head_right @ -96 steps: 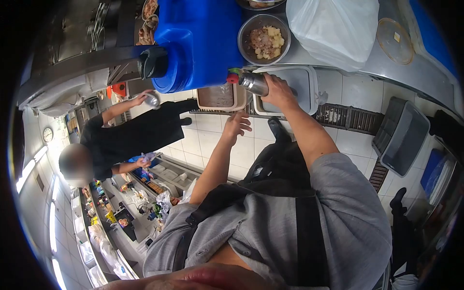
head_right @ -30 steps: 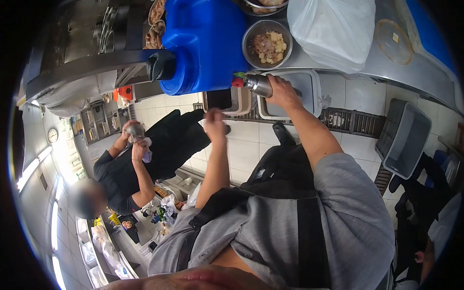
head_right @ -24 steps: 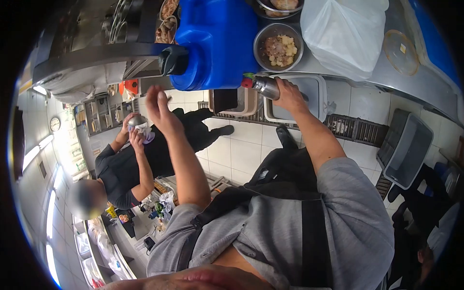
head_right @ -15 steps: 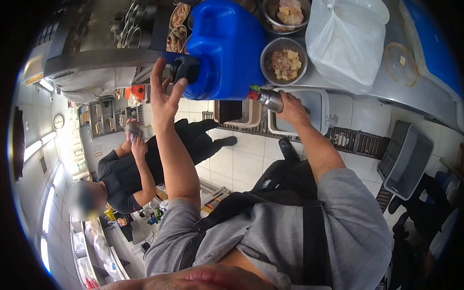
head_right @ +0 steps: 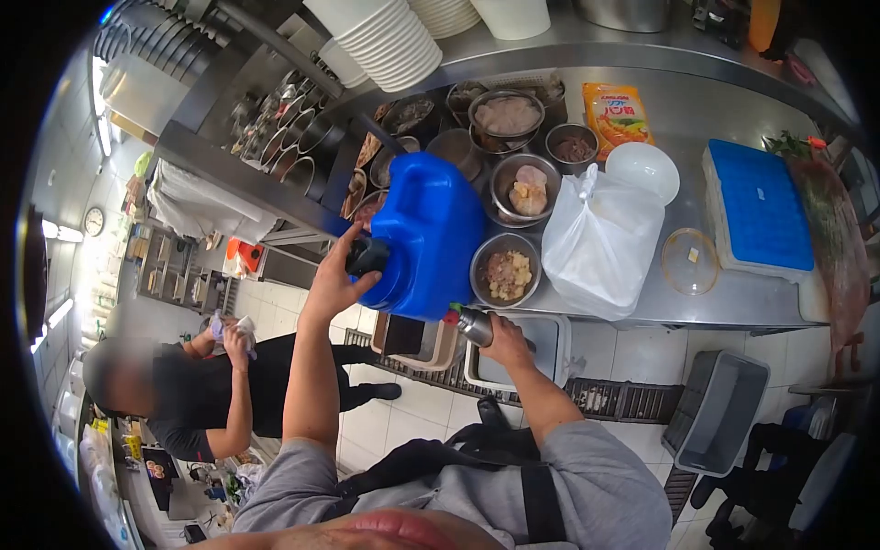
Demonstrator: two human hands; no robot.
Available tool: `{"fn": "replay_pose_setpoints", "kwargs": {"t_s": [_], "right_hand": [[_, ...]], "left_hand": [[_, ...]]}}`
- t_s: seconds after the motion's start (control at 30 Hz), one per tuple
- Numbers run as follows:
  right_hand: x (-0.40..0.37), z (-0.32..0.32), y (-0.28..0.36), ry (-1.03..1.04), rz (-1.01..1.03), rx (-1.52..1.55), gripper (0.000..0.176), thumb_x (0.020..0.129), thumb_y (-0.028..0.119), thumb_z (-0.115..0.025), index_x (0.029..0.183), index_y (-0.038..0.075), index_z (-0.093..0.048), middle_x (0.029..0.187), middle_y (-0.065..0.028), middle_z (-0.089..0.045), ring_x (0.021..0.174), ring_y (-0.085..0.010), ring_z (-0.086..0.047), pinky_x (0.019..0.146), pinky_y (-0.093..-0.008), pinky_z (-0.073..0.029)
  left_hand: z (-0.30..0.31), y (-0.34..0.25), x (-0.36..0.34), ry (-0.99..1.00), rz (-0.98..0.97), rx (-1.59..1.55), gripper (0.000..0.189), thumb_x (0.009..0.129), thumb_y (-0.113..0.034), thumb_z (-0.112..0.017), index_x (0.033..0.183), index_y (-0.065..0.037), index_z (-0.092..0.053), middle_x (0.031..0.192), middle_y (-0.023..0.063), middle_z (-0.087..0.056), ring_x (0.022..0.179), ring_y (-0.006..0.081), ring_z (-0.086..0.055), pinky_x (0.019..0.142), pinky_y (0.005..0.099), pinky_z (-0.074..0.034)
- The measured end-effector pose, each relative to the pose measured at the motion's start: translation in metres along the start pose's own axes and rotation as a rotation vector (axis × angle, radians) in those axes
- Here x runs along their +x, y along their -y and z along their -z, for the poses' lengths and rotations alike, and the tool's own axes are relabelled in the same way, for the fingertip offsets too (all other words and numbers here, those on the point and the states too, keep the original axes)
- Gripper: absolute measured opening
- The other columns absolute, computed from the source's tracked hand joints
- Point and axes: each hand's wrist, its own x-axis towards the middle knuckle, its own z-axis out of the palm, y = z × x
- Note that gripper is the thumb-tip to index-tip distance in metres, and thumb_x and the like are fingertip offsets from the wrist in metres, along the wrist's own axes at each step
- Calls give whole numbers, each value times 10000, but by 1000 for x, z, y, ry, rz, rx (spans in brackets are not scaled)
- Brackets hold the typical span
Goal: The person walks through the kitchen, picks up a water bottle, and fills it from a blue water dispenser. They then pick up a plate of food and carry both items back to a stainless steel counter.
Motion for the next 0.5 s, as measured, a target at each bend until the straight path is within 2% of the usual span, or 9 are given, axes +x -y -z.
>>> {"fn": "replay_pose_setpoints", "kwargs": {"t_s": [0.03,0.1,0.13,0.17,0.2,0.3,0.37,0.47,0.5], "right_hand": [[0,-2,-2,-34,6,-21,898,604,271,-779,1387,65,-391,1202,-232,-588,1090,-414,-580,957,-478,-463],[-1,0,2,18,-40,-20,917,603,274,-777,1404,71,-379,1187,-236,-594,1090,-412,-578,950,-479,-466],[-2,-12,-9,-55,20,-9,923,599,274,-778,1408,75,-381,1173,-245,-597,1073,-417,-584,929,-482,-479],[-2,-8,-5,-45,17,-34,940,594,271,-780,1421,71,-379,1176,-252,-595,1068,-420,-587,929,-481,-480],[-3,-5,-2,-63,23,-42,966,592,268,-783,1439,67,-365,1184,-261,-592,1073,-417,-587,940,-476,-475],[-4,-11,-10,-55,24,-45,926,598,271,-781,1396,5,-394,1182,-268,-593,1050,-430,-593,921,-482,-481],[-7,3,2,-32,-8,2,894,594,253,-776,1378,40,-402,1207,-260,-583,1095,-422,-573,949,-473,-463],[-9,4,0,-68,5,6,922,587,249,-782,1396,61,-380,1234,-250,-571,1114,-415,-567,974,-470,-449],[-9,7,1,33,-71,-17,942,592,252,-791,1409,60,-363,1278,-235,-549,1162,-395,-547,1009,-462,-429]], "left_hand": [[0,5,0,-16,-56,11,907,676,-167,-825,1457,-91,-371,1300,186,-557,1206,324,-552,1012,406,-436],[0,16,-1,-33,-59,-38,926,672,-202,-838,1456,-73,-361,1332,208,-526,1234,338,-528,1026,412,-425],[-2,21,-9,-57,-77,-95,949,669,-237,-851,1454,-55,-351,1363,229,-494,1261,352,-504,1040,418,-414],[-4,21,-14,-56,29,-282,970,678,-300,-861,1460,-47,-344,1385,232,-477,1285,339,-481,1060,418,-387],[-13,35,-20,-111,42,-313,969,688,-303,-859,1467,-51,-341,1384,228,-474,1286,316,-478,1064,401,-372],[-59,52,-28,-318,136,-460,872,687,-259,-855,1407,-38,-416,1290,178,-529,1190,261,-521,1031,361,-379],[-72,33,-21,-523,136,-495,736,702,-216,-842,1318,-25,-487,1192,133,-566,1083,218,-546,991,340,-404],[-74,29,-23,-533,88,-487,710,730,-216,-831,1306,-2,-473,1151,137,-581,1035,216,-574,959,326,-428],[-74,32,-25,-542,79,-388,717,742,-227,-830,1309,10,-460,1135,140,-581,1025,216,-575,951,326,-434]]}}
